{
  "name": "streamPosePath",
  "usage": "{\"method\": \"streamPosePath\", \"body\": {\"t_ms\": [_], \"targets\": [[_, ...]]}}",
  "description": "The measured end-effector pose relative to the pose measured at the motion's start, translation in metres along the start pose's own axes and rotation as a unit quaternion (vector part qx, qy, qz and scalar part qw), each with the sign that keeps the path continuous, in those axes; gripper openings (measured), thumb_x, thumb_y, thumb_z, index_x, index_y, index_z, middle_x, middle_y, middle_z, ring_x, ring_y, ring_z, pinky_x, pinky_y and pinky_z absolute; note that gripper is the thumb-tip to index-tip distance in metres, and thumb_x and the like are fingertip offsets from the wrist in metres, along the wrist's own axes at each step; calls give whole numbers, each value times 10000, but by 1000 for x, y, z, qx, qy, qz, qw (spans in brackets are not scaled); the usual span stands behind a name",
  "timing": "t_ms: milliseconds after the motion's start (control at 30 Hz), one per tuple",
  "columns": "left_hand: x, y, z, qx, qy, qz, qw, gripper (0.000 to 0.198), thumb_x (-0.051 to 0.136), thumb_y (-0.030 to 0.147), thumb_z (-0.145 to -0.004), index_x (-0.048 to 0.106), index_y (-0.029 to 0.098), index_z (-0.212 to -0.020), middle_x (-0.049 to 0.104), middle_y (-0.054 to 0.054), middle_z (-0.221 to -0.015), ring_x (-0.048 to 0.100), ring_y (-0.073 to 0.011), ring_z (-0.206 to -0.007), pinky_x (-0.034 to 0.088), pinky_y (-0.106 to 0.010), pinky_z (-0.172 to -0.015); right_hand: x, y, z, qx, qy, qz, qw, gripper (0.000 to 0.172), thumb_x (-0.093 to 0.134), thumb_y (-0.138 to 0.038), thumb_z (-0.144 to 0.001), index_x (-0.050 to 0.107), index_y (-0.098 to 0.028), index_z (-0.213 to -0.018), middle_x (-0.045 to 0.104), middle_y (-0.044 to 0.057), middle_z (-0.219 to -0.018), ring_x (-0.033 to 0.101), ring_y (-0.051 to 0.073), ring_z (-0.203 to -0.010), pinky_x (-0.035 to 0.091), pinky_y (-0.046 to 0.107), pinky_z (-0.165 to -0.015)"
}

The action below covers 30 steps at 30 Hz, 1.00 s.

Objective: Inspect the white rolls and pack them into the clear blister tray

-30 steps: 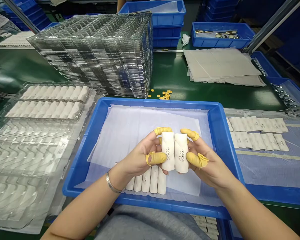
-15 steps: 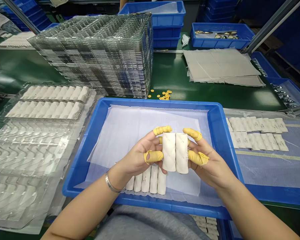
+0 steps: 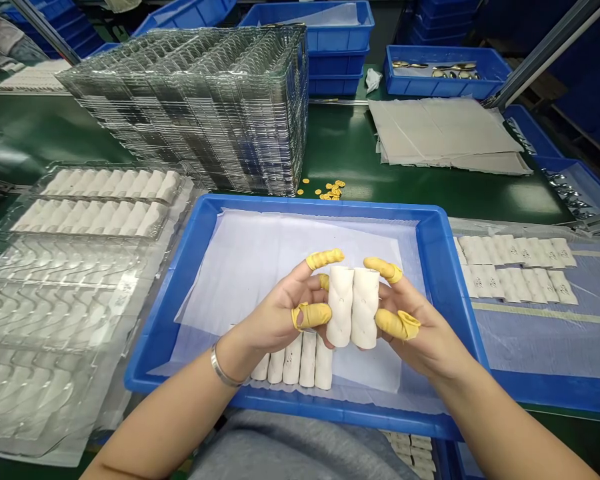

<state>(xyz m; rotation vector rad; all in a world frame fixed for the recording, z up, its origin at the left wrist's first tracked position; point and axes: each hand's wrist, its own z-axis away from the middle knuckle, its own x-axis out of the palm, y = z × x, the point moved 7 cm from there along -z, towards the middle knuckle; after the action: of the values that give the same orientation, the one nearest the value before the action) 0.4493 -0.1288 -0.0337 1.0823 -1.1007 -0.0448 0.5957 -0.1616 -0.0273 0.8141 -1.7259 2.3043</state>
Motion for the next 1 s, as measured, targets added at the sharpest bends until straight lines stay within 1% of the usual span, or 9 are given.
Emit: {"method": "streamPosePath", "body": {"t_ms": [100,200,333,433,567,633,767,900,1000], "targets": [[-2,-1,0,-12,7,0,1000,644,805,285,-906,536,343,-1488,699,-36,-1107,681,-115,-745,603,-205,-621,-3,-1,0,6,23,0,1000,581,907,-434,-880,633,-425,-1392,693,26,-1107,627,150,-704,591,295,-658],[-2,-2,0,-15,10,-10,1000,599,783,299,-920,560,322,-1476,690,-52,-1140,674,-119,-737,630,-245,-639,-6,-3,0,10,38,1,999,585,918,-443,-870,637,-405,-1382,699,11,-1020,629,152,-697,593,310,-696],[2,1,-1,14,0,-13,1000,559,813,261,-892,624,351,-1410,668,-53,-1184,669,-130,-804,636,-237,-638,-5,-3,0,3,31,-6,999,502,897,-411,-906,665,-427,-1350,714,-4,-1027,652,145,-739,576,288,-730],[1,2,-2,31,8,-20,999,562,850,223,-855,665,352,-1370,668,-46,-1132,671,-156,-912,616,-199,-657,-3,-2,-1,-15,13,9,1000,479,868,-401,-940,664,-457,-1369,715,-4,-1064,638,140,-757,561,272,-727],[-1,1,-2,27,13,-16,999,604,871,229,-828,658,304,-1388,681,-44,-1043,672,-144,-857,603,-191,-658,-4,-2,-1,-38,17,48,998,519,883,-407,-920,645,-449,-1379,698,32,-1198,671,194,-934,561,291,-751],[0,1,-1,13,11,-12,1000,639,863,259,-837,620,293,-1427,689,-52,-1060,682,-139,-804,618,-218,-648,-4,-1,-1,-26,18,43,999,542,885,-425,-912,626,-440,-1388,689,42,-1226,675,189,-896,565,297,-732],[0,0,0,-19,13,-15,1000,697,830,295,-874,536,317,-1506,699,-64,-1158,687,-117,-725,633,-248,-625,-6,-1,0,-2,36,33,999,613,897,-450,-889,590,-417,-1419,693,46,-1204,628,148,-716,573,293,-654],[-2,1,1,-14,16,-2,1000,647,819,285,-884,557,313,-1475,698,-46,-1113,700,-127,-748,634,-242,-626,-6,-2,-1,-2,35,6,999,577,913,-419,-884,621,-431,-1381,706,13,-1124,600,120,-663,573,266,-640],[-3,0,0,-16,13,4,1000,597,800,255,-896,576,317,-1446,702,-52,-1133,705,-134,-761,642,-251,-637,-4,-3,-1,-4,30,-9,1000,542,919,-387,-887,649,-441,-1354,712,-5,-1068,594,108,-652,565,241,-631]]}}
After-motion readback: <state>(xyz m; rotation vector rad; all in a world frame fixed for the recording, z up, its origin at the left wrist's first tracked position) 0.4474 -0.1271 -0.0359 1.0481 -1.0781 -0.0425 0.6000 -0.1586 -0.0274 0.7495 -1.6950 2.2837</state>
